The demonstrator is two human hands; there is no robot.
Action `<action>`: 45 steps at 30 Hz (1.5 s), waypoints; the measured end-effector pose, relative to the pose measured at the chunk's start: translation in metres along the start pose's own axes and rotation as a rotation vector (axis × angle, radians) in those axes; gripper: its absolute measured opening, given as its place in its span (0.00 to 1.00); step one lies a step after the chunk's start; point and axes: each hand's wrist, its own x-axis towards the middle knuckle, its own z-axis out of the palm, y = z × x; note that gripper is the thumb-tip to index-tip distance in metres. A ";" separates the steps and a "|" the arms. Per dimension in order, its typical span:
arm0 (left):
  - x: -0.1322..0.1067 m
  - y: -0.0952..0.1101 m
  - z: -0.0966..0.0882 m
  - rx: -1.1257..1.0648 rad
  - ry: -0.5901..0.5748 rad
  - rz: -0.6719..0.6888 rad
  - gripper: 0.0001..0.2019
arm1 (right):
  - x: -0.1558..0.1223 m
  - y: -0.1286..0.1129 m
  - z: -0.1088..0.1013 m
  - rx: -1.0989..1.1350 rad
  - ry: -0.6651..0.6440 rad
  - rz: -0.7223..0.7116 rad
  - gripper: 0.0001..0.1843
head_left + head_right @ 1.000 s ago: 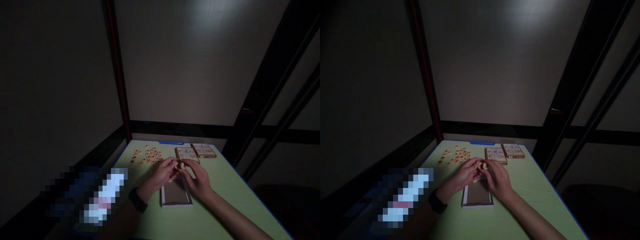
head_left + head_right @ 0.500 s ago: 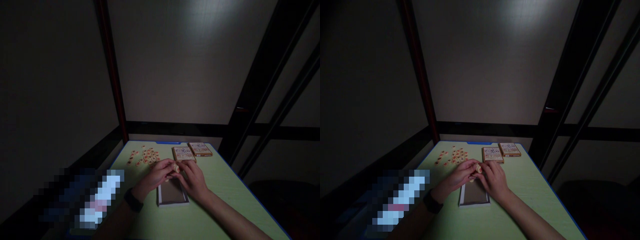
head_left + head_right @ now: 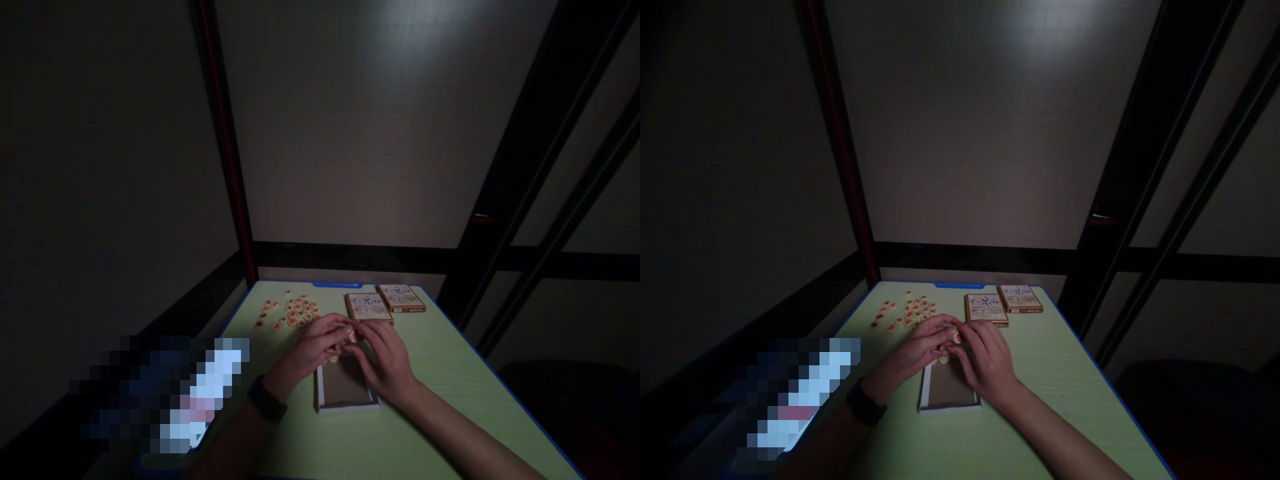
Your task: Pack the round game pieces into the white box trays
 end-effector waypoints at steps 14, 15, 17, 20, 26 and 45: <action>0.004 -0.010 -0.004 0.046 -0.017 0.031 0.21 | 0.002 -0.002 0.002 0.064 0.058 -0.040 0.20; 0.003 -0.009 -0.003 0.053 -0.019 0.030 0.22 | 0.001 -0.002 0.002 0.063 0.052 -0.037 0.19; 0.003 -0.006 -0.002 0.093 -0.024 0.030 0.22 | 0.001 -0.002 0.002 0.053 0.039 -0.022 0.17; 0.005 0.003 -0.007 0.267 -0.013 0.052 0.23 | 0.002 -0.002 0.001 0.040 0.016 0.000 0.14; 0.014 0.022 -0.035 0.783 0.507 0.253 0.19 | 0.001 -0.012 0.004 0.178 -0.331 0.016 0.08; -0.001 0.017 -0.042 1.488 0.142 -0.175 0.15 | 0.008 -0.026 0.022 0.121 -0.826 -0.012 0.16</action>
